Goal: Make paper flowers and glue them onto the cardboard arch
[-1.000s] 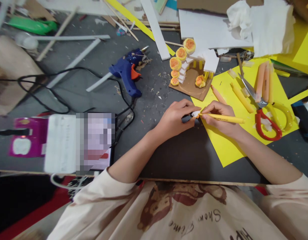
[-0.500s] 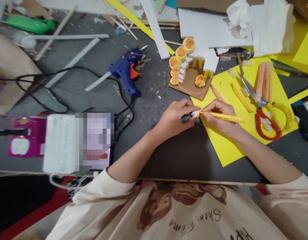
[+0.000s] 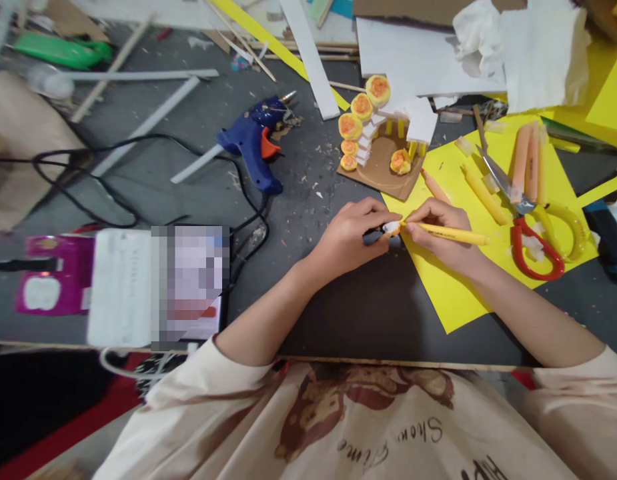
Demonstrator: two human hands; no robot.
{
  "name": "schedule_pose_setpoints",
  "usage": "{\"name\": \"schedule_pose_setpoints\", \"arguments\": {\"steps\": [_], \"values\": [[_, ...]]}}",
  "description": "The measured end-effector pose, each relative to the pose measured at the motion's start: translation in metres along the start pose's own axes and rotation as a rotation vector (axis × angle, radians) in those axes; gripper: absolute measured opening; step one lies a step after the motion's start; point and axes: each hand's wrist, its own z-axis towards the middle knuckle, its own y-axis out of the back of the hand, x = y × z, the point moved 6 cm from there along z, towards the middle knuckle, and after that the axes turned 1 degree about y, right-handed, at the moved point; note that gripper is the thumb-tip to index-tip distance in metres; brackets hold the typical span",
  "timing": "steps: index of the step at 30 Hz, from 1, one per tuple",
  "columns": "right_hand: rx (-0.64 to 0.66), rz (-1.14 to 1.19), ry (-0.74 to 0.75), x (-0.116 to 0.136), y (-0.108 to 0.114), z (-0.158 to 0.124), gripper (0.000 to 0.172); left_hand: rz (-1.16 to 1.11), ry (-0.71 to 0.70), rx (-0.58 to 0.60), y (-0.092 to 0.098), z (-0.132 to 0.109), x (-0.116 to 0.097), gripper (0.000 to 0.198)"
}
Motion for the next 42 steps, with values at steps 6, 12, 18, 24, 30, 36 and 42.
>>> {"name": "schedule_pose_setpoints", "arguments": {"steps": [6, 12, 18, 24, 30, 36, 42], "values": [[-0.082, 0.032, 0.009, 0.003, 0.006, 0.001, 0.026, -0.01, 0.028, 0.027, -0.001, 0.0, 0.0, 0.028], [-0.024, 0.151, -0.056, -0.003, 0.002, -0.002, 0.033, -0.001, 0.063, 0.045, -0.001, 0.002, 0.0, 0.021], [-0.136, -0.029, 0.084, 0.001, 0.007, -0.002, 0.013, 0.018, 0.073, 0.036, -0.001, 0.001, 0.0, 0.02], [0.003, -0.447, 0.247, 0.018, 0.011, -0.006, 0.014, 0.024, 0.036, 0.016, 0.0, 0.001, -0.001, 0.019], [0.014, -0.955, 0.111, 0.033, 0.076, 0.006, 0.047, 0.032, 0.046, 0.025, -0.002, 0.001, 0.001, 0.018], [-0.232, -1.114, -0.462, 0.002, 0.173, 0.018, 0.007, 0.024, 0.041, 0.027, -0.002, 0.001, 0.0, 0.017], [-0.17, -0.985, -0.673, -0.026, 0.195, 0.025, 0.016, 0.012, 0.045, 0.031, -0.002, 0.001, 0.001, 0.017]]}}
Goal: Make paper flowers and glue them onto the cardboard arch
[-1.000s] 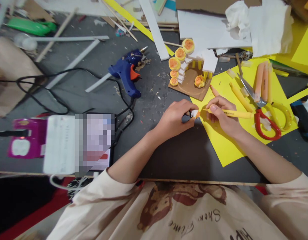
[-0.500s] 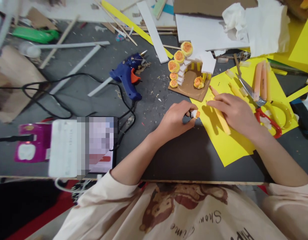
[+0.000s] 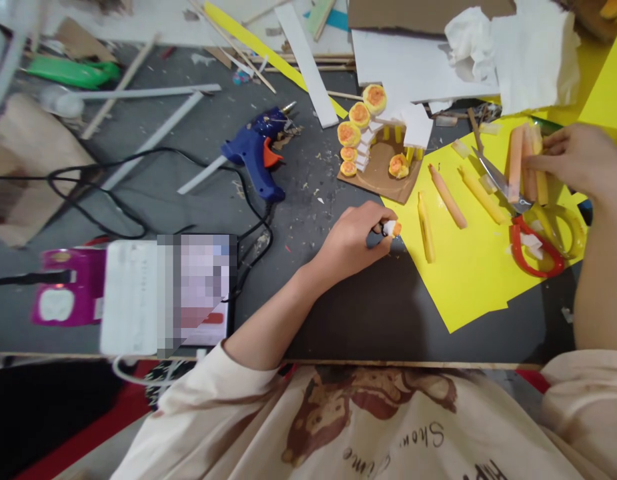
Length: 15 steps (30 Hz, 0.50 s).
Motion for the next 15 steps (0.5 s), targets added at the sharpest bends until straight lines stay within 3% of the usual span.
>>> {"name": "schedule_pose_setpoints", "arguments": {"steps": [1, 3, 5, 7, 9, 11, 13, 15], "values": [[0.01, 0.016, -0.01, -0.001, 0.0, 0.001, 0.016, -0.003, 0.0, -0.001, 0.0, 0.0, 0.0, 0.017], [-0.092, 0.039, 0.005, 0.001, 0.007, -0.003, 0.021, -0.012, -0.006, -0.005, 0.001, 0.0, -0.001, 0.017], [-0.281, 0.102, 0.113, 0.012, 0.018, -0.016, 0.026, -0.018, -0.009, -0.002, 0.001, 0.001, -0.002, 0.017], [-0.375, 0.282, 0.265, 0.027, 0.021, -0.037, 0.014, -0.015, 0.002, 0.01, 0.0, 0.001, -0.002, 0.018], [-0.157, 0.588, 0.357, 0.043, 0.005, -0.056, 0.007, -0.008, 0.019, 0.024, 0.0, 0.001, -0.001, 0.018], [0.113, 0.695, 0.396, 0.061, -0.016, -0.075, 0.007, -0.004, 0.027, 0.028, -0.001, 0.001, -0.001, 0.019], [0.268, 0.736, 0.427, 0.074, -0.033, -0.089, 0.004, -0.006, 0.024, 0.021, -0.001, 0.001, -0.001, 0.019], [0.308, 0.802, 0.417, 0.08, -0.043, -0.095, 0.02, -0.007, 0.019, 0.011, 0.0, 0.001, -0.001, 0.018]]}}
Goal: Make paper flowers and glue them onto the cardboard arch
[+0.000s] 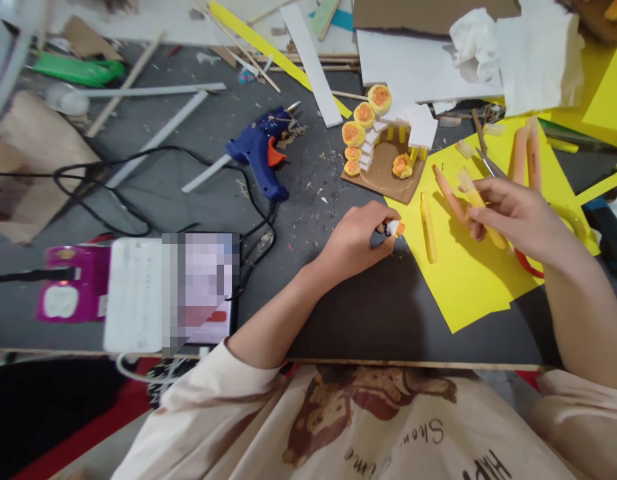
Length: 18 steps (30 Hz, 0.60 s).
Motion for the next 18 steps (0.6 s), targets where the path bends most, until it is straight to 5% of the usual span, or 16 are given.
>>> {"name": "schedule_pose_setpoints", "arguments": {"steps": [2, 5, 8, 12, 18], "values": [[0.004, 0.054, 0.025, -0.001, -0.007, 0.002, 0.029, -0.001, -0.005, -0.005, 0.0, 0.0, 0.0, 0.018], [-0.001, -0.02, 0.071, 0.0, -0.014, 0.005, 0.005, -0.011, -0.021, -0.016, 0.0, 0.0, -0.001, 0.017], [-0.066, -0.222, 0.137, 0.007, -0.016, 0.004, 0.029, -0.016, -0.032, -0.026, 0.001, 0.0, -0.001, 0.017], [-0.169, -0.483, 0.211, 0.015, -0.017, 0.0, 0.027, -0.01, -0.008, -0.002, 0.0, 0.0, 0.0, 0.018], [-0.249, -0.57, 0.229, 0.011, -0.005, -0.005, 0.032, -0.004, -0.005, 0.002, 0.0, 0.0, -0.001, 0.017]]}}
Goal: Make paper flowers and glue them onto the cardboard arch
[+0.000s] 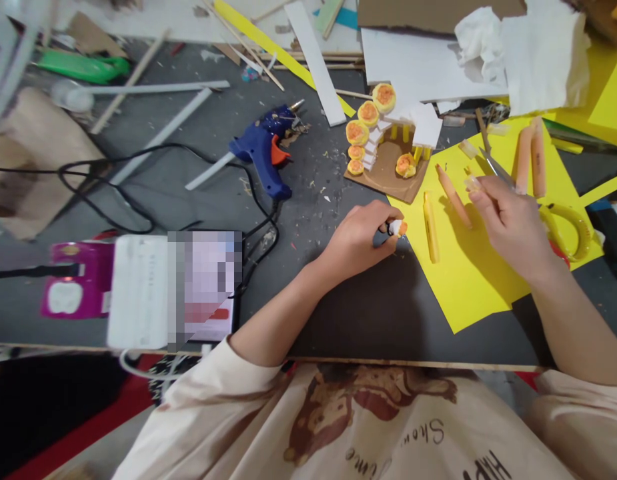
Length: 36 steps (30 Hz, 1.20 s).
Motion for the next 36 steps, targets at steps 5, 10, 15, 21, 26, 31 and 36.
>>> {"name": "schedule_pose_setpoints", "arguments": {"steps": [5, 10, 15, 21, 26, 31, 36], "values": [[0.011, -0.017, -0.027, -0.006, 0.007, -0.008, 0.032, 0.004, 0.001, 0.012, 0.0, 0.0, 0.0, 0.018], [0.052, -0.133, -0.138, -0.012, 0.007, -0.01, 0.034, -0.007, -0.018, -0.015, 0.001, 0.0, 0.0, 0.018], [-0.016, -0.3, -0.351, -0.024, 0.015, -0.008, 0.04, 0.002, 0.004, 0.006, 0.0, 0.0, 0.001, 0.017], [0.014, -0.155, -0.291, -0.012, 0.018, -0.013, 0.035, -0.001, 0.015, 0.009, -0.001, 0.0, 0.001, 0.018], [0.49, 0.493, -0.11, 0.036, -0.037, -0.038, 0.024, -0.009, 0.002, -0.005, 0.0, 0.0, 0.002, 0.019], [0.439, 0.735, -0.186, 0.032, -0.06, -0.044, 0.041, 0.001, 0.016, -0.007, 0.0, 0.0, 0.002, 0.021], [0.112, 0.827, -0.228, 0.009, -0.026, -0.017, 0.029, -0.003, 0.021, -0.022, 0.0, -0.001, 0.002, 0.021]]}}
